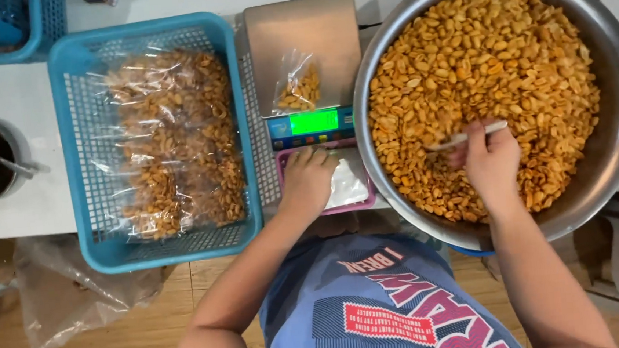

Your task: Scooping nuts from a large bowl into small plastic bags, weighing them on a scale, and placing them into a storage basket.

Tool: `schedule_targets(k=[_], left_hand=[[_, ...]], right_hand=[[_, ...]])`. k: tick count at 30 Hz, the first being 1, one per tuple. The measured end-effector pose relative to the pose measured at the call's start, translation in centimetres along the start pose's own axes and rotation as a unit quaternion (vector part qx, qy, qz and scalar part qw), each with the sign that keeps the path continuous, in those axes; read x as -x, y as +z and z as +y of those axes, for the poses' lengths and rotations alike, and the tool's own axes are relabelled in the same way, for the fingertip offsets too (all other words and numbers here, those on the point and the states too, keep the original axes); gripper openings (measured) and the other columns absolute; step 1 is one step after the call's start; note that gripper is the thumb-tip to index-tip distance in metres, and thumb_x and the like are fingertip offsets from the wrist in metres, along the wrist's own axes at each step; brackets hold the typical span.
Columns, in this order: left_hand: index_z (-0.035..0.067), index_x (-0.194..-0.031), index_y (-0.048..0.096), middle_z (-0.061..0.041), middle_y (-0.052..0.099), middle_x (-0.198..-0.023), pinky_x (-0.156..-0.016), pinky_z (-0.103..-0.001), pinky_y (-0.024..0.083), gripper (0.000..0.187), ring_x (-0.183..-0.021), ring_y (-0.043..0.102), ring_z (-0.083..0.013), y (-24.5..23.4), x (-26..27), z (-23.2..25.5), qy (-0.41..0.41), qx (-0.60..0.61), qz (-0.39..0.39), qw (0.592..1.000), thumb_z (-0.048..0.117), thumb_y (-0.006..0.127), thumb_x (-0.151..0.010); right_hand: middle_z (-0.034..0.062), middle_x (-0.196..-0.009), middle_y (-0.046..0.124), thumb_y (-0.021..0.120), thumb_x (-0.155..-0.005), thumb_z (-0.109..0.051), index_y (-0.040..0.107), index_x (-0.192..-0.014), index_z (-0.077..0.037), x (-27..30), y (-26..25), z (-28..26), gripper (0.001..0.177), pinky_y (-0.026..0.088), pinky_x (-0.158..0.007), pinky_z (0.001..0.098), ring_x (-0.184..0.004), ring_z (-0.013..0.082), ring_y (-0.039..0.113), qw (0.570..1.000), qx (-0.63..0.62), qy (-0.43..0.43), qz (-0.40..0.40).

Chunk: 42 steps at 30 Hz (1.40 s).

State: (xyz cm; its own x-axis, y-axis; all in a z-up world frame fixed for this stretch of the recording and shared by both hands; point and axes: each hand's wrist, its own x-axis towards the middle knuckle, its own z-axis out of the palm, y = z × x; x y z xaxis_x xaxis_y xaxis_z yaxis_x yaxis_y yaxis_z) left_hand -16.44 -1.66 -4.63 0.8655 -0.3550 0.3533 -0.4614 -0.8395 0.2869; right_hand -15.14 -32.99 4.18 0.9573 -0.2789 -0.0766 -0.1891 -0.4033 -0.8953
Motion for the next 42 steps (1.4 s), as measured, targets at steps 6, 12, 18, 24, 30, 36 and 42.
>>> schedule_targets(k=[6, 12, 18, 24, 30, 36, 42], left_hand=[[0.018, -0.101, 0.075, -0.006, 0.075, -0.087, -0.086, -0.039, 0.053, 0.015, -0.092, 0.072, -0.0311, -7.8, -2.2, 0.1, -0.24, 0.309, -0.046, 0.919, 0.028, 0.064, -0.101], [0.013, -0.102, 0.073, -0.005, 0.078, -0.085, -0.087, -0.031, 0.054, 0.008, -0.088, 0.071, -0.0133, -9.9, -5.0, -0.9, -0.302, 0.508, -0.015, 0.806, 0.019, 0.068, -0.1], [0.011, -0.114, 0.067, -0.01, 0.075, -0.08, -0.065, -0.029, 0.058, 0.037, -0.067, 0.069, -0.0169, -10.4, -10.6, 2.1, -0.307, 0.58, -0.265, 0.707, 0.013, 0.083, -0.08], [0.013, -0.112, 0.069, -0.006, 0.078, -0.092, -0.063, -0.023, 0.06, 0.032, -0.068, 0.071, -0.0121, -10.7, -14.5, 5.5, -0.262, 0.503, -0.356, 0.743, 0.013, 0.082, -0.083], [0.01, -0.133, 0.062, -0.011, 0.073, -0.127, -0.092, -0.037, 0.068, 0.049, -0.115, 0.073, -0.0268, -10.1, -16.2, 8.5, -0.1, 0.512, -0.36, 0.773, 0.026, 0.07, -0.087], [0.016, -0.13, 0.067, -0.004, 0.076, -0.109, -0.09, -0.032, 0.066, 0.05, -0.098, 0.074, -0.019, -8.4, -15.6, 11.7, -0.179, 0.614, -0.351, 0.684, 0.025, 0.078, -0.082], [0.011, -0.082, 0.07, -0.001, 0.068, -0.071, -0.063, -0.022, 0.061, 0.031, -0.064, 0.066, -0.0104, -10.7, -14.8, 8.8, -0.053, 0.577, 0.031, 0.814, 0.029, 0.058, -0.104]], right_hand=[[0.017, -0.088, 0.066, 0.042, -0.119, -0.015, 0.058, -0.115, 0.0, 0.1, -0.4, 1.0, 0.022, 0.066, -0.064, 0.0325, -0.074, 0.0223, 0.074, 0.981, -0.182, 0.059, 0.017], [0.0138, -0.088, 0.066, 0.041, -0.12, -0.017, 0.059, -0.117, -0.002, 1.0, -2.4, 1.8, 0.023, 0.063, -0.066, 0.0265, -0.074, 0.0183, 0.072, 0.975, -0.213, 0.054, 0.015], [0.0106, -0.095, 0.066, 0.041, -0.118, -0.016, 0.059, -0.112, -0.007, 2.3, -4.8, -4.4, 0.021, 0.052, -0.07, 0.0292, -0.077, 0.0187, 0.061, 0.97, -0.216, 0.107, -0.008], [0.0119, -0.088, 0.064, 0.047, -0.118, -0.023, 0.059, -0.113, -0.007, 2.5, -7.0, -5.9, 0.021, 0.055, -0.065, 0.0279, -0.07, 0.0196, 0.063, 0.974, -0.226, 0.015, 0.008], [0.0111, -0.093, 0.069, 0.049, -0.113, -0.008, 0.062, -0.117, 0.001, 2.5, -7.1, -7.3, 0.016, 0.06, -0.069, 0.0234, -0.079, 0.0163, 0.07, 0.988, 0.027, -0.125, -0.083], [0.0195, -0.115, 0.063, 0.068, -0.097, 0.002, 0.068, -0.124, -0.004, 1.7, -9.2, -3.4, 0.028, 0.059, -0.081, 0.0355, -0.097, 0.0268, 0.062, 0.84, 0.13, -0.522, -0.069], [0.0319, -0.118, 0.049, 0.047, -0.125, 0.0, 0.054, -0.126, 0.018, 3.5, -10.4, -5.9, 0.019, 0.059, -0.079, 0.0396, -0.088, 0.0387, 0.07, 0.939, 0.011, -0.323, 0.113]])
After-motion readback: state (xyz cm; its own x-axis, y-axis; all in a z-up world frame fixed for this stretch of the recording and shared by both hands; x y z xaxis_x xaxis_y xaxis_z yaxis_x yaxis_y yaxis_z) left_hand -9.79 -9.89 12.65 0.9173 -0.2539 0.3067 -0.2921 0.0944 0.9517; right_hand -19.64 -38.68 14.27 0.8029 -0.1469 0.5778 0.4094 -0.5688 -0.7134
